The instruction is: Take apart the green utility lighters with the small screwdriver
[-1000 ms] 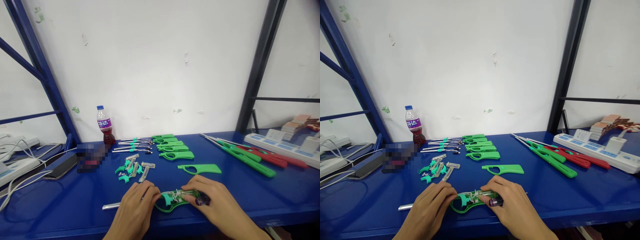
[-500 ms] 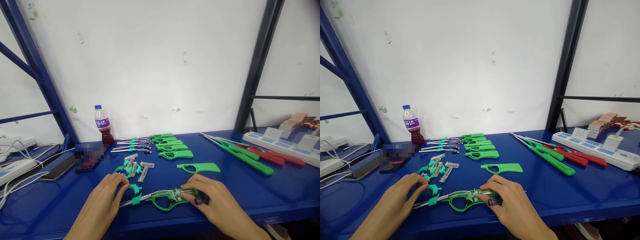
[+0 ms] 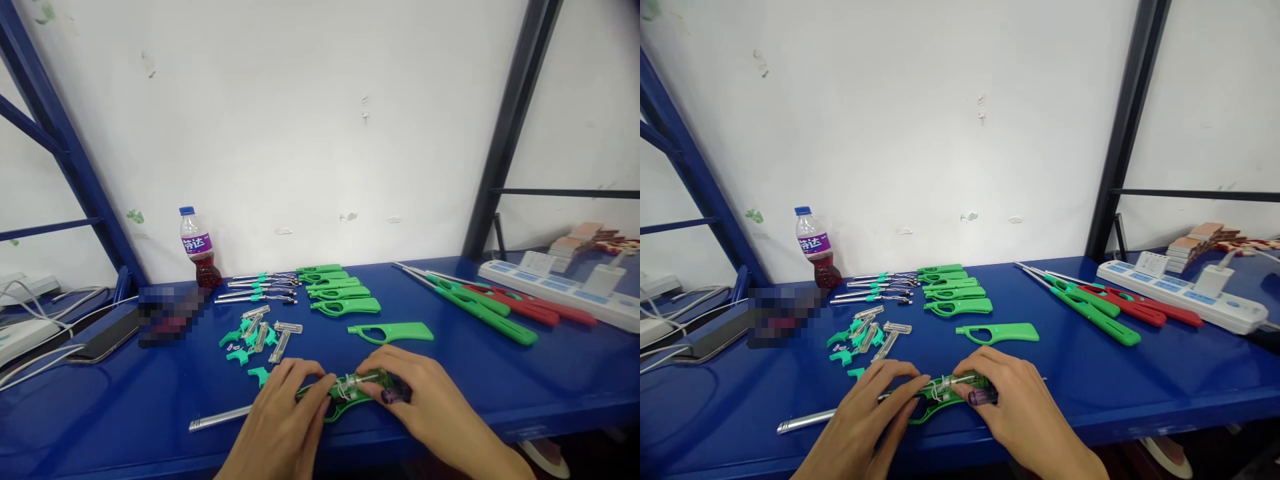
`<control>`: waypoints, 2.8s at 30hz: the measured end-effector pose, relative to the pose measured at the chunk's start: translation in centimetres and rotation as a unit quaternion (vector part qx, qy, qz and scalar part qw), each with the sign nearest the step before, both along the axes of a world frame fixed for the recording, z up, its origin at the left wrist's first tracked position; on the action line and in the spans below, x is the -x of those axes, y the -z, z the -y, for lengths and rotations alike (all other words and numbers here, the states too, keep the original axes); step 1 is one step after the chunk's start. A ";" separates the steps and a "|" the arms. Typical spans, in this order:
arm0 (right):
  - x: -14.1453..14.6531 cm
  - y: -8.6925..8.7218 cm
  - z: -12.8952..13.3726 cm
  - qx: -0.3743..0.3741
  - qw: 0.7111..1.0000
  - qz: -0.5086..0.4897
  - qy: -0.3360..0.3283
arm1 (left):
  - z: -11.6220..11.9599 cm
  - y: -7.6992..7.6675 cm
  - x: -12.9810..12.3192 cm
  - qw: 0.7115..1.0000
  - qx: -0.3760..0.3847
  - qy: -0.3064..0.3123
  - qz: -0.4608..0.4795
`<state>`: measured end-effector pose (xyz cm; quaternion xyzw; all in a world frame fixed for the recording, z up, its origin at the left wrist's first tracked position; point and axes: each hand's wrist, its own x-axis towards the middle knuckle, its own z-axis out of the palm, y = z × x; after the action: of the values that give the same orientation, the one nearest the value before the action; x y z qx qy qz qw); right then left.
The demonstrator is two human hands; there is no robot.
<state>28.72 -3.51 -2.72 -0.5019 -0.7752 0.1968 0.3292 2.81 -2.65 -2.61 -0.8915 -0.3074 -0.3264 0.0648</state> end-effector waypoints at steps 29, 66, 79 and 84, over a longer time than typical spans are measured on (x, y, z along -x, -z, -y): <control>-0.2 0.9 0.2 -0.077 0.996 0.027 0.032 | -1.3 1.5 -1.4 0.990 0.130 -0.043 0.033; -0.5 2.8 0.1 -0.274 0.961 0.047 0.006 | -0.4 1.2 -1.3 0.990 0.106 -0.067 0.067; 0.4 1.2 1.0 -0.309 0.949 0.059 -0.027 | -0.4 0.4 -1.3 0.992 0.026 0.041 0.114; 0.3 1.1 1.0 -0.317 0.946 0.049 -0.038 | -0.1 0.5 -1.0 0.990 0.019 0.066 0.124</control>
<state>28.42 -4.47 -3.81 -0.3510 -0.8309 -0.0718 0.4257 3.81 -2.57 -3.13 -0.8638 -0.2596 -0.4317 -0.0127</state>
